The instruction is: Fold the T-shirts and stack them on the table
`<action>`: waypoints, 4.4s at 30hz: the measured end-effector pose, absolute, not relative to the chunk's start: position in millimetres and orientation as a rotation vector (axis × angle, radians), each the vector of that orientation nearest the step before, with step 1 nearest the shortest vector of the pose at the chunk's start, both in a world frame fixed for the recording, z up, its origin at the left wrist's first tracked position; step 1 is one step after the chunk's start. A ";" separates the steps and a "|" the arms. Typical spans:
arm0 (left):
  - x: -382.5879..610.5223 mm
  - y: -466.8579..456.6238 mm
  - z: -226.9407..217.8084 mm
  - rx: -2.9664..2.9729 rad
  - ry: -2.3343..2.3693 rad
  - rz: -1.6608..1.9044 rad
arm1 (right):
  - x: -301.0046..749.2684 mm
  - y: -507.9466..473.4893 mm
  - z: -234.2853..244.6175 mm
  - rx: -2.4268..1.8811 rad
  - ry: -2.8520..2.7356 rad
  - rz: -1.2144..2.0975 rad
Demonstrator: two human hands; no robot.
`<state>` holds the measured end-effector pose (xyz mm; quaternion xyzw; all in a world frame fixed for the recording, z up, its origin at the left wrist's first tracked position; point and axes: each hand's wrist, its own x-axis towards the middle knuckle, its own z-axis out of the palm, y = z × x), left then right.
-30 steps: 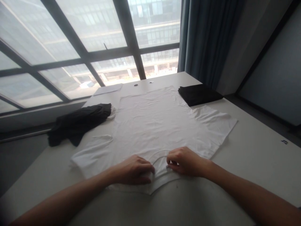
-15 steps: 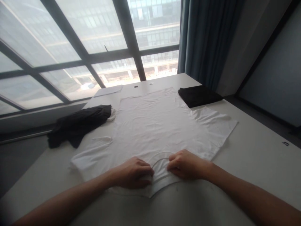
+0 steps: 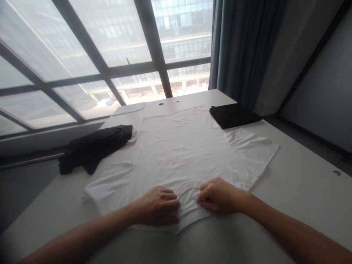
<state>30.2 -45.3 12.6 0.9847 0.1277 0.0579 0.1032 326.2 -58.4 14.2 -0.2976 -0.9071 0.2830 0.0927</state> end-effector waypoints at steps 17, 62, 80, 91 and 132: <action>30.0 -43.7 13.1 2.747 0.453 0.399 | 326.5 -58.6 13.8 -0.873 -2.701 0.836; 27.5 -40.1 10.6 2.747 0.618 0.006 | 325.7 -60.0 15.5 -0.846 -2.685 0.827; 27.7 -37.1 6.6 2.792 0.622 -0.004 | 351.6 -30.3 16.7 -1.205 -2.202 0.628; 28.1 -37.1 8.4 2.779 0.624 0.004 | 486.3 34.2 -3.0 -1.871 -1.506 0.092; 28.5 -36.0 6.5 2.794 0.640 -0.001 | 486.5 16.5 36.0 -1.623 -1.385 -0.362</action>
